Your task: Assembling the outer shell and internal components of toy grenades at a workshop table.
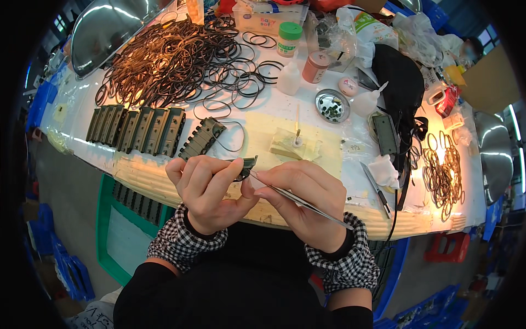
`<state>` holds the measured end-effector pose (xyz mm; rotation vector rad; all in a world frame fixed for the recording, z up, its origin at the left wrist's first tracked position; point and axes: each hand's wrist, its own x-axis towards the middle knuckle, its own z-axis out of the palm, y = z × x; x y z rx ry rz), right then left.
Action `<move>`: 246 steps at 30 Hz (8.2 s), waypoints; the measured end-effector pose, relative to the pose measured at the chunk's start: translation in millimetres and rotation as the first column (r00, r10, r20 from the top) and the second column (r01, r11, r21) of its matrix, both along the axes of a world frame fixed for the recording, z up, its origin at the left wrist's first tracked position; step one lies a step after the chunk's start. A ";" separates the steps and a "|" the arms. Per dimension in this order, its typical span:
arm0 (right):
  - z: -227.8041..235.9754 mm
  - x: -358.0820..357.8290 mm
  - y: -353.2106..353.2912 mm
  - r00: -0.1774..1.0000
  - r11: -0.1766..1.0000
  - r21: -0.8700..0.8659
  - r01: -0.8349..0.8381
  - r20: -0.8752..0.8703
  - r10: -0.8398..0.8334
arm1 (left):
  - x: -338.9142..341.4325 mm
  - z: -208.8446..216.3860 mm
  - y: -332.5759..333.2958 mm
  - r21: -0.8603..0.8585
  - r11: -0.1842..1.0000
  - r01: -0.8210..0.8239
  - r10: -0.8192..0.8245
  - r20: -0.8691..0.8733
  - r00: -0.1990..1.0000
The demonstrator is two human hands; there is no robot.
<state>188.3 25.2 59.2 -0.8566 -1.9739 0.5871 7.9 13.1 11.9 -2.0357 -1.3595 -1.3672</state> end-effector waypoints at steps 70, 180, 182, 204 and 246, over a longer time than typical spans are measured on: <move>-5.2 -7.6 9.7 0.987 0.944 -0.326 -0.053 -0.163 -0.001 | 13.8 -9.3 -10.1 0.033 0.512 0.858 -0.016 0.999 -0.029; -6.4 -22.3 14.3 0.978 0.932 0.325 -0.161 0.179 0.106 | -67.9 28.1 -12.9 -0.297 0.893 0.338 -0.281 0.220 0.934; -1.1 -14.8 10.4 0.988 0.944 0.321 -0.078 0.149 0.031 | -98.1 26.9 -8.9 -0.195 0.954 0.227 -0.193 0.176 0.965; -16.2 -40.8 10.1 0.964 0.953 0.245 -0.178 0.238 0.119 | -258.6 -0.1 -13.7 -0.224 0.860 -0.458 0.235 -0.623 0.746; -2.8 -2.7 17.3 0.991 0.990 0.086 -0.110 0.079 0.103 | -93.3 43.4 26.5 -0.359 0.930 -0.080 -0.131 -0.526 0.840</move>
